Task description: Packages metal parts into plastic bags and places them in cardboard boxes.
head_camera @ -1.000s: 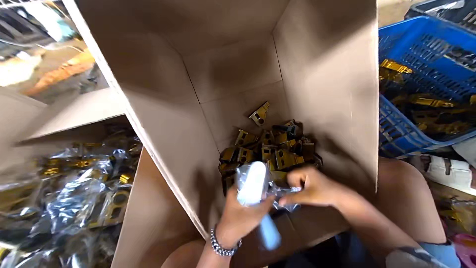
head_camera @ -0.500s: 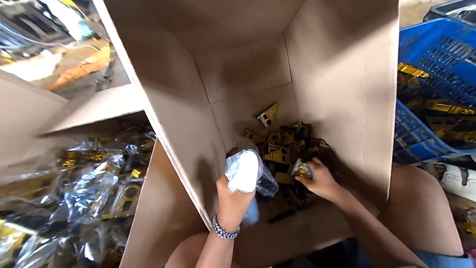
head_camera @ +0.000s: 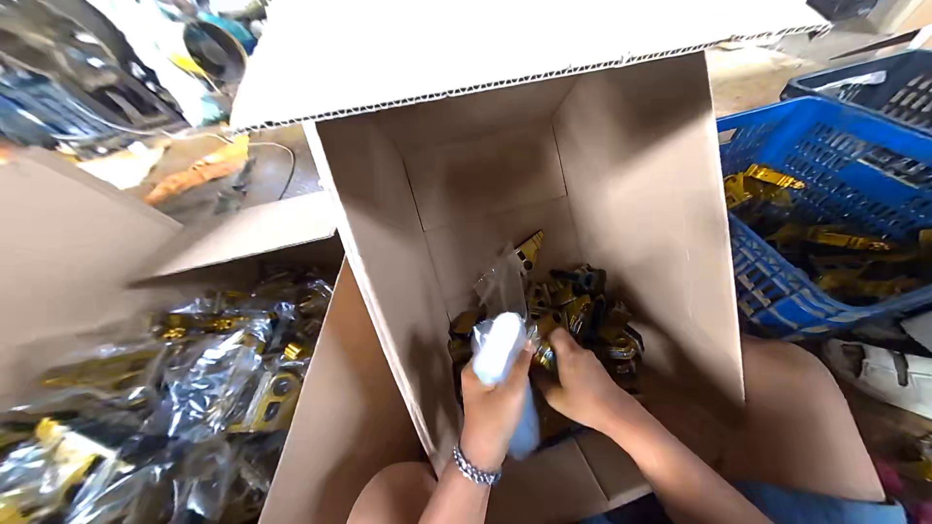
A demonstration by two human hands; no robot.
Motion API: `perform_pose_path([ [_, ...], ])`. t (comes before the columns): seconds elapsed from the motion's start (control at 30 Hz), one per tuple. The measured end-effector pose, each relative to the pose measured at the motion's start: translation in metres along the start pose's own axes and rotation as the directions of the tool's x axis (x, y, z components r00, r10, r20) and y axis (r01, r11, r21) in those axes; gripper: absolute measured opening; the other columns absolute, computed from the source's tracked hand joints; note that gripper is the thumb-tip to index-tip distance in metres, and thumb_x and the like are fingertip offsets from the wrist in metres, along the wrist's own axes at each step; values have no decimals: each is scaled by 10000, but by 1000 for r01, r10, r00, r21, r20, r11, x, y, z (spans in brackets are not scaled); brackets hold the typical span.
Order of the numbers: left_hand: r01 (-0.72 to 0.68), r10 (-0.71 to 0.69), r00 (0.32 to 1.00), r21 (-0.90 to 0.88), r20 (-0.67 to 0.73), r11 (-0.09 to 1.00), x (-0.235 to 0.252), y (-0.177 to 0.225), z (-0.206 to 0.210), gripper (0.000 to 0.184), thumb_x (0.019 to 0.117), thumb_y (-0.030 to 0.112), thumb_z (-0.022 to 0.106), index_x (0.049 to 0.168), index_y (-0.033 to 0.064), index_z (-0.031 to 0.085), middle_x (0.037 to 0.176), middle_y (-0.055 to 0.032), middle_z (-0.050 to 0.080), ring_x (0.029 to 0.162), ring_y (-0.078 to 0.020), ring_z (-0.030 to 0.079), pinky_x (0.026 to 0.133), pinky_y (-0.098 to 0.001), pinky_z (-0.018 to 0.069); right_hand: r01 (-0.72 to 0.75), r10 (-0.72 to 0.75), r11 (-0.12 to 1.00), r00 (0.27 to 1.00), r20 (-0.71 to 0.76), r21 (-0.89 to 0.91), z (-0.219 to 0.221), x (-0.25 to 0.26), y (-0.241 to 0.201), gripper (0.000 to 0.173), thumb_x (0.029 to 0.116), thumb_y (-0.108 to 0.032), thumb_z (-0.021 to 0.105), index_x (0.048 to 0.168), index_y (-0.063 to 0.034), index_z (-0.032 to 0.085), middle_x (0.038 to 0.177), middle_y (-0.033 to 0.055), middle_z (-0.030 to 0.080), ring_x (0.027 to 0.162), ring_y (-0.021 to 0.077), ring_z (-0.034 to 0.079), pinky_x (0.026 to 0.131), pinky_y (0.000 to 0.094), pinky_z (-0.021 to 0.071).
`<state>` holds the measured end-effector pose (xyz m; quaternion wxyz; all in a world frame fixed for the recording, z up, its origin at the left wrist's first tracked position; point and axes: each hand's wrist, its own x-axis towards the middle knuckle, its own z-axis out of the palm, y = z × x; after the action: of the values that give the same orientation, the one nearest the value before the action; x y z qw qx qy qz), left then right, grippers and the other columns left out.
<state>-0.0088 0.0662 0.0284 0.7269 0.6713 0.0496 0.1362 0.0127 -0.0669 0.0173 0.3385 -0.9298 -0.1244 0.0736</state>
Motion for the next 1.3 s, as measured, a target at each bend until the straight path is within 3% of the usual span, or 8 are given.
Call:
perform_pose_path([
  [0.27, -435, 444, 894, 364, 64, 823, 10, -10, -19, 431, 803, 183, 829, 1053, -132, 674, 980, -114, 751, 941, -26, 708, 896, -199, 575, 131, -97, 645, 991, -90, 753, -17, 0, 16, 790, 815, -199, 825, 1489, 11, 470, 1393, 122, 610, 1231, 102, 612, 1039, 257, 519],
  [0.43, -584, 468, 775, 201, 424, 787, -14, -6, -9, 358, 793, 196, 779, 997, -90, 708, 990, -148, 747, 993, -87, 703, 921, -229, 552, 328, -135, 885, 860, -492, 331, -13, 6, 28, 565, 826, -343, 809, 1271, -15, 694, 1181, 164, 689, 1039, 177, 632, 932, 329, 526],
  [0.6, 47, -169, 941, 380, 294, 924, -3, 10, -19, 376, 919, 125, 705, 1233, -67, 630, 1057, -113, 730, 965, -93, 704, 905, -290, 576, -100, 131, 976, 979, 154, -194, -85, -17, 15, 343, 852, -107, 803, 1159, 15, 713, 1274, 306, 603, 1161, 467, 605, 978, 603, 502],
  [0.7, 249, -369, 906, 443, 206, 861, 13, 18, -31, 372, 928, 138, 724, 1238, -43, 625, 1072, -121, 711, 976, -131, 693, 923, -342, 563, 339, -359, 932, 915, -184, -129, -118, -41, 19, 218, 774, -72, 796, 989, -61, 761, 1019, 162, 681, 822, 252, 684, 693, 396, 598],
  [0.8, 173, -308, 923, 464, 233, 869, 5, 5, -28, 421, 810, 171, 832, 1151, -24, 679, 1023, -94, 730, 956, -114, 695, 914, -335, 567, 649, -512, 659, 757, -406, 380, -125, -28, -6, 479, 939, -192, 744, 1393, -192, 591, 1405, 0, 601, 1143, 120, 680, 923, 289, 623],
  [0.93, 46, -136, 954, 317, 267, 947, -11, -8, -13, 432, 772, 101, 825, 1140, -66, 672, 1009, -82, 734, 936, -49, 690, 898, -248, 565, 299, -267, 905, 953, -143, 303, -56, -14, 9, 555, 905, -292, 765, 1336, 25, 619, 1302, 179, 641, 1091, 194, 682, 905, 352, 596],
  [1.1, 215, -229, 819, 89, 526, 973, -11, 1, -16, 531, 765, 108, 869, 1215, -35, 627, 1052, -27, 730, 973, -53, 692, 918, -250, 579, 21, -125, 725, 987, 101, 688, -23, -34, 39, 107, 944, -81, 659, 1018, -43, 725, 888, -54, 730, 801, 5, 688, 769, 206, 598],
  [1.3, 36, -206, 954, 602, 216, 798, 16, 1, -35, 356, 921, 235, 700, 1141, -44, 683, 929, -123, 735, 853, -203, 726, 823, -427, 593, -178, 21, 566, 979, 201, 805, -24, -40, 41, 286, 838, -133, 800, 748, -180, 532, 566, -96, 576, 427, 13, 534, 426, 194, 488],
])
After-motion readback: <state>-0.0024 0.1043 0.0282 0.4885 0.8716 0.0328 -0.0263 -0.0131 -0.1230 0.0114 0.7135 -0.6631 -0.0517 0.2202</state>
